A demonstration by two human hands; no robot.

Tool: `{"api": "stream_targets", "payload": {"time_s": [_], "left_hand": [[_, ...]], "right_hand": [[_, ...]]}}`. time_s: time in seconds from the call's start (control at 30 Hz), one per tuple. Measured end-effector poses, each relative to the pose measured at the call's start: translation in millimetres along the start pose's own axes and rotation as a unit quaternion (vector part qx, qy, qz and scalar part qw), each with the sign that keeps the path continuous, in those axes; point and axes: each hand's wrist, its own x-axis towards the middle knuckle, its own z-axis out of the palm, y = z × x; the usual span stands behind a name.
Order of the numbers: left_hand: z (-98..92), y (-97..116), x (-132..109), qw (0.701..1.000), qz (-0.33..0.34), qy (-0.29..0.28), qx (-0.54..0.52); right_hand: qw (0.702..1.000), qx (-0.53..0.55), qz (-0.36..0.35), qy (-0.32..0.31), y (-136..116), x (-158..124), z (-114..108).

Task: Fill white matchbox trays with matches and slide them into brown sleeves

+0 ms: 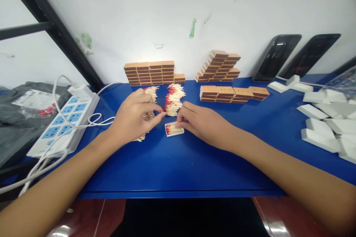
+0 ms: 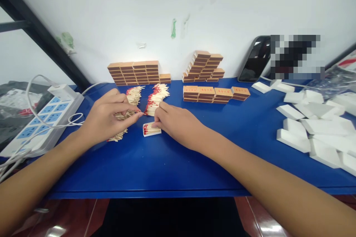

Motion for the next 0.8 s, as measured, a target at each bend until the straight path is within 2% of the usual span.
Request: {"api": "stream_targets", "payload": {"time_s": [0.4,0.7,0.8], "left_hand": [[1.1,-1.0,0.2,1.000,0.011,0.009,-0.002],[1.8,-2.0,0.1,1.000,0.023,0.013,-0.008],[2.0,-0.9,0.7,1.000,0.024,0.014,-0.014]], "right_hand": [[0.998,0.047,0.014,-0.023,-2.8,-2.3,-5.8],[0.995,0.069,0.002,-0.071,-5.6,-4.6,-12.4],[0.995,0.091,0.001,-0.052,-4.9,-4.6,-9.4]]}}
